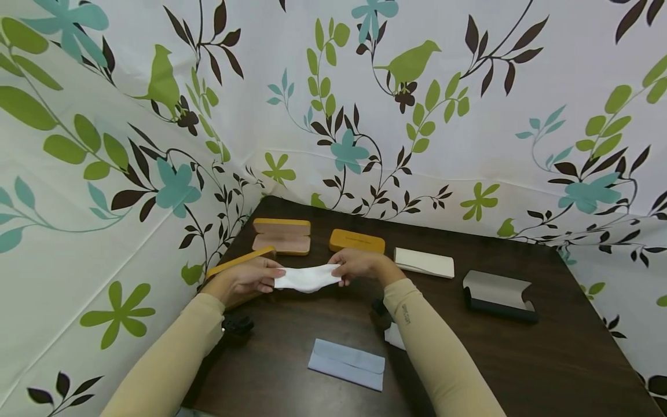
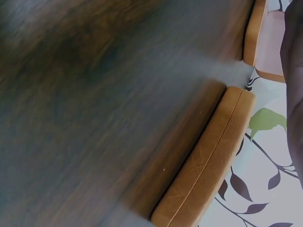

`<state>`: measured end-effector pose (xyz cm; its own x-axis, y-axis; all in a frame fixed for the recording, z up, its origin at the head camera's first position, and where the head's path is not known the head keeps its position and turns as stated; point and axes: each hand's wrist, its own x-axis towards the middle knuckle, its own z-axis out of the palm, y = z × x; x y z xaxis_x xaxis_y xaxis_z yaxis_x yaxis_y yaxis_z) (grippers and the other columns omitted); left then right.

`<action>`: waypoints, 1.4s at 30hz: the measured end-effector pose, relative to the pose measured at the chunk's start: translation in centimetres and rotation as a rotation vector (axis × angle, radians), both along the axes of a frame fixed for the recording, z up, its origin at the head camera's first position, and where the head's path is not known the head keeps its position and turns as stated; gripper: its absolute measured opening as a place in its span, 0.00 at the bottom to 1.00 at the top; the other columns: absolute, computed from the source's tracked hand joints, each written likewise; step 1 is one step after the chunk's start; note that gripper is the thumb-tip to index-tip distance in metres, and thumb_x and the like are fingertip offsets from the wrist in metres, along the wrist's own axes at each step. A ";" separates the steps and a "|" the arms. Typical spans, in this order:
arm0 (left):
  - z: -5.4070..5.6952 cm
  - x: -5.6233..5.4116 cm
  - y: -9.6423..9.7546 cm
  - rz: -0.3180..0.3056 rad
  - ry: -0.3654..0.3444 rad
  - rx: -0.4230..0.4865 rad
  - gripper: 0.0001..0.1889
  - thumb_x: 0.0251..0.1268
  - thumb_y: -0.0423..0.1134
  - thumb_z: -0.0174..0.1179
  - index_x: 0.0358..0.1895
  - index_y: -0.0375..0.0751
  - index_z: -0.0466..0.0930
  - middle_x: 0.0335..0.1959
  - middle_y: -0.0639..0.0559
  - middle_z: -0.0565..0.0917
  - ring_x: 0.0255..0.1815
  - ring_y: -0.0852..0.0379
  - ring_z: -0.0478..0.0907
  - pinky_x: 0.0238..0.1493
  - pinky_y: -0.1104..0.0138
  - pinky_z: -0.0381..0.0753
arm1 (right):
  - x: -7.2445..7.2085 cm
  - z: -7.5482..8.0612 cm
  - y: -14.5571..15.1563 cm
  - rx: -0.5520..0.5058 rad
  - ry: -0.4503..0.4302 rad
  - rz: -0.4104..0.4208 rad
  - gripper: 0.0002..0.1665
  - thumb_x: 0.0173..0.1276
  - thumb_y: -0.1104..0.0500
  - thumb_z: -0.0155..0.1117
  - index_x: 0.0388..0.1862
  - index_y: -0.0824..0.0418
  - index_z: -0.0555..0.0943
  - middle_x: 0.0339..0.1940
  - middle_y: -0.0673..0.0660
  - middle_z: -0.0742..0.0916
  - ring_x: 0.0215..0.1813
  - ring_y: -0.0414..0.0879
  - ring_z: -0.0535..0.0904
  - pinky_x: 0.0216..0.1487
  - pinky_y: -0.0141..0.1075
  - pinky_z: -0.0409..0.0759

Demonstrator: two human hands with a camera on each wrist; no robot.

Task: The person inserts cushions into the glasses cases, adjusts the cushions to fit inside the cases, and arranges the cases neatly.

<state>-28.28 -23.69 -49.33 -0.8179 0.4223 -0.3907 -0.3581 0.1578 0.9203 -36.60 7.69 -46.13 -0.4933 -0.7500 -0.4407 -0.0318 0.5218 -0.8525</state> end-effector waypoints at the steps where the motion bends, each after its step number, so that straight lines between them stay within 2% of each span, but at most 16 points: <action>1: 0.0 0.0 -0.1 -0.002 0.000 -0.005 0.13 0.77 0.39 0.58 0.53 0.32 0.79 0.37 0.48 0.86 0.35 0.59 0.84 0.34 0.72 0.83 | 0.0 0.0 0.0 -0.001 -0.001 -0.003 0.12 0.76 0.68 0.59 0.55 0.69 0.80 0.35 0.58 0.84 0.31 0.45 0.81 0.32 0.32 0.80; 10: -0.7 0.7 -1.6 -0.001 -0.002 -0.050 0.19 0.78 0.41 0.57 0.61 0.29 0.76 0.40 0.48 0.87 0.36 0.59 0.84 0.35 0.72 0.82 | 0.3 -0.1 -1.0 -0.012 0.000 0.003 0.12 0.76 0.68 0.58 0.55 0.71 0.80 0.37 0.58 0.83 0.31 0.44 0.82 0.32 0.32 0.81; 16: -0.9 1.9 -2.1 0.048 0.002 -0.061 0.25 0.75 0.42 0.61 0.65 0.27 0.74 0.40 0.49 0.87 0.37 0.59 0.84 0.35 0.72 0.82 | 0.5 -0.4 -2.0 -0.011 0.014 0.015 0.12 0.77 0.68 0.58 0.55 0.71 0.80 0.36 0.57 0.83 0.31 0.44 0.81 0.31 0.32 0.80; 22: -0.8 2.8 -2.8 0.103 -0.020 -0.040 0.18 0.76 0.41 0.60 0.59 0.30 0.77 0.37 0.49 0.88 0.36 0.60 0.84 0.34 0.73 0.81 | 0.8 -0.5 -3.3 -0.024 0.000 0.025 0.13 0.76 0.68 0.58 0.56 0.71 0.79 0.36 0.57 0.83 0.30 0.44 0.81 0.32 0.32 0.79; 28: 0.0 3.5 -3.4 0.102 -0.044 0.005 0.13 0.76 0.39 0.59 0.55 0.34 0.79 0.35 0.50 0.87 0.32 0.63 0.82 0.31 0.76 0.80 | 1.1 -0.5 -4.4 -0.029 0.000 0.033 0.12 0.76 0.69 0.57 0.54 0.71 0.80 0.33 0.56 0.83 0.30 0.43 0.80 0.32 0.33 0.78; 34: 0.6 4.2 -3.9 0.078 -0.059 -0.016 0.12 0.76 0.42 0.60 0.51 0.35 0.80 0.35 0.50 0.85 0.28 0.64 0.78 0.28 0.77 0.78 | 1.1 -0.6 -4.9 -0.027 0.003 0.025 0.12 0.76 0.69 0.57 0.54 0.71 0.81 0.33 0.57 0.83 0.29 0.44 0.80 0.32 0.33 0.79; 42: 1.0 5.1 -4.4 0.105 -0.081 -0.066 0.11 0.74 0.41 0.62 0.47 0.36 0.80 0.32 0.49 0.87 0.25 0.65 0.79 0.26 0.77 0.78 | 1.4 -0.5 -5.4 -0.017 -0.008 0.033 0.13 0.76 0.69 0.57 0.56 0.71 0.80 0.35 0.57 0.84 0.29 0.44 0.81 0.32 0.33 0.79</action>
